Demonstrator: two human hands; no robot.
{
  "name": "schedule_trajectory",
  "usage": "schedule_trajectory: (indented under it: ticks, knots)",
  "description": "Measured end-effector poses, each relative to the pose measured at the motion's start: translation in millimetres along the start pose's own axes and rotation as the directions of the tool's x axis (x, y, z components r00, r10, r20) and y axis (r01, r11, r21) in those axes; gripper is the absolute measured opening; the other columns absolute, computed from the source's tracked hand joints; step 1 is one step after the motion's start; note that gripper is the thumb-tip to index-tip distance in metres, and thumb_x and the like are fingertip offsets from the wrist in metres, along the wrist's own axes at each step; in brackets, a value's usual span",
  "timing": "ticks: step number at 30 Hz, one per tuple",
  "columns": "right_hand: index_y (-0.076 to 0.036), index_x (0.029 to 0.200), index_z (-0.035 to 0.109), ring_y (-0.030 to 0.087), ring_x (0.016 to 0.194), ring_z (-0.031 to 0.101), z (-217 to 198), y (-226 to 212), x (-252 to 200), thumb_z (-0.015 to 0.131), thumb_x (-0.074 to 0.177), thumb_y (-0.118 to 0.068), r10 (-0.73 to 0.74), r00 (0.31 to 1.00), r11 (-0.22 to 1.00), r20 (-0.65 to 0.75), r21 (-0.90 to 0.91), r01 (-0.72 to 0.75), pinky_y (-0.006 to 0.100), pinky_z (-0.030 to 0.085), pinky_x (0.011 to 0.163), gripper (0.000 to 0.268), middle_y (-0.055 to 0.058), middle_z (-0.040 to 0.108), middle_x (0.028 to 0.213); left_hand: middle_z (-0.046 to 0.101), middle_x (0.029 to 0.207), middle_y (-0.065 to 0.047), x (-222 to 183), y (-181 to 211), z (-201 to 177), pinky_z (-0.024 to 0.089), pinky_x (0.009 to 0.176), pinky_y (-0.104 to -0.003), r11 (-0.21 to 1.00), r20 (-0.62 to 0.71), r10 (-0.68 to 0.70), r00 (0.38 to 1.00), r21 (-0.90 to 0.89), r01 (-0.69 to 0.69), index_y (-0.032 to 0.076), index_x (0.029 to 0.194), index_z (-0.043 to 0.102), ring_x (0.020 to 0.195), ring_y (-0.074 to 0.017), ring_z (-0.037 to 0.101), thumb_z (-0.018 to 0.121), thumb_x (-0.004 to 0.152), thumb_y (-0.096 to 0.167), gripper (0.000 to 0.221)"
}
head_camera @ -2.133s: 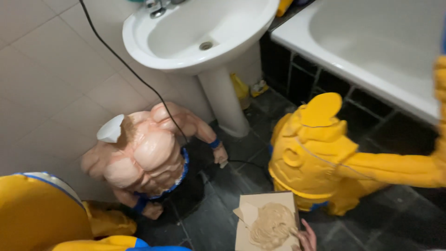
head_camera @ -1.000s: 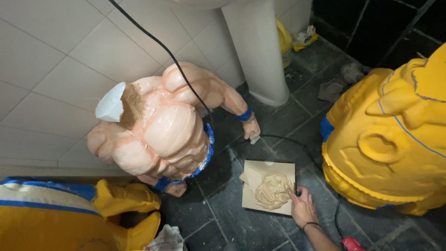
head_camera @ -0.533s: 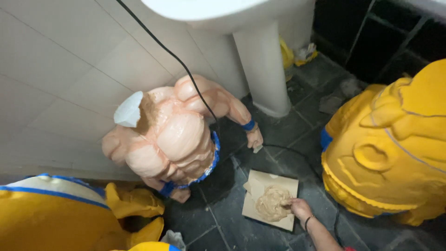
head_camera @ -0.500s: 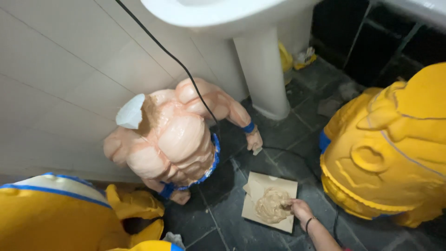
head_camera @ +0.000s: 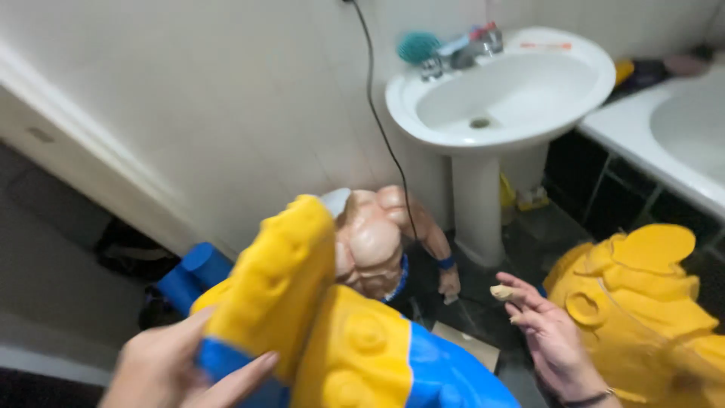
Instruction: Applying filler putty to the seams of a large prop hat.
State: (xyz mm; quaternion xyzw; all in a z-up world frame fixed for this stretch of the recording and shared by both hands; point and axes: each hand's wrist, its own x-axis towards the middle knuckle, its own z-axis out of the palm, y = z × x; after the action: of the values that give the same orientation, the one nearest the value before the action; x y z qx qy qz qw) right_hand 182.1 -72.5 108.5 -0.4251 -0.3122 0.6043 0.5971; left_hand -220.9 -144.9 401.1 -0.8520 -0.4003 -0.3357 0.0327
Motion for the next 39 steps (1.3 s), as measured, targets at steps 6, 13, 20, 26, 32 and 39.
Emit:
schedule_trajectory:
  ticks: [6,13,20,26,32,39]
  knots:
    - [0.013,0.117,0.066,0.015,0.137,0.054,86,-112,-96,0.05,0.077,0.006,-0.291,0.887,0.956,0.358,0.069,0.285,0.034,0.037,0.115,0.043,0.01,0.057,0.149,0.067,0.052,-0.004,40,76,-55,0.044,0.042,-0.026,0.848,0.279,-0.499,0.82,-0.04,0.529,0.008,0.106,0.078,0.042,-0.0053,0.049,0.087,0.073,0.027,0.039]
    - [0.008,0.125,0.065,0.017,0.114,0.06,138,-137,-132,0.052,0.076,0.006,-0.185,0.872,0.971,0.454,-0.051,0.233,0.029,0.041,0.103,0.051,0.009,0.064,0.128,0.073,0.063,-0.002,47,79,-69,0.051,0.049,-0.023,0.889,0.312,-0.29,0.905,-0.263,0.375,0.003,0.099,0.076,0.053,-0.0017,0.06,0.085,0.073,0.026,0.035]
    - [0.006,0.107,0.069,0.018,0.102,0.06,127,-92,-137,0.056,0.083,0.004,-0.164,0.881,0.968,0.445,-0.099,0.23,0.03,0.046,0.094,0.028,0.005,0.063,0.113,0.075,0.092,-0.013,47,85,-45,0.056,0.075,-0.032,0.877,0.19,0.277,0.942,-0.45,-0.167,-0.002,0.105,0.071,0.082,-0.0181,0.068,0.083,0.072,0.025,0.044]
    - [0.004,0.104,0.073,0.019,0.1,0.061,98,-42,-127,0.055,0.078,0.004,-0.254,0.908,0.919,0.334,-0.209,0.334,0.029,0.047,0.091,0.032,0.006,0.065,0.107,0.065,0.085,-0.013,47,76,-19,0.053,0.077,-0.037,0.913,0.284,0.267,0.921,-0.382,-0.147,0.003,0.098,0.07,0.084,-0.0272,0.066,0.084,0.071,0.035,0.045]
    - [0.003,0.105,0.077,0.023,0.11,0.059,129,-50,-139,0.048,0.073,0.004,-0.303,0.883,0.837,0.358,-0.343,0.426,0.03,0.042,0.099,0.043,0.009,0.066,0.113,0.059,0.078,-0.012,58,71,-5,0.052,0.068,-0.038,0.906,0.301,0.29,0.909,-0.393,-0.159,0.002,0.088,0.062,0.073,-0.0264,0.064,0.083,0.072,0.039,0.046]
    - [-0.006,0.108,0.081,0.029,0.112,0.063,136,-51,-143,0.046,0.075,0.0,-0.463,0.796,0.458,0.39,-0.664,0.591,0.034,0.047,0.101,0.048,0.014,0.066,0.113,0.057,0.072,-0.013,66,46,18,0.05,0.06,-0.039,0.927,0.315,0.287,0.905,-0.33,-0.18,0.0,0.076,0.06,0.064,-0.0252,0.063,0.088,0.071,0.044,0.053]
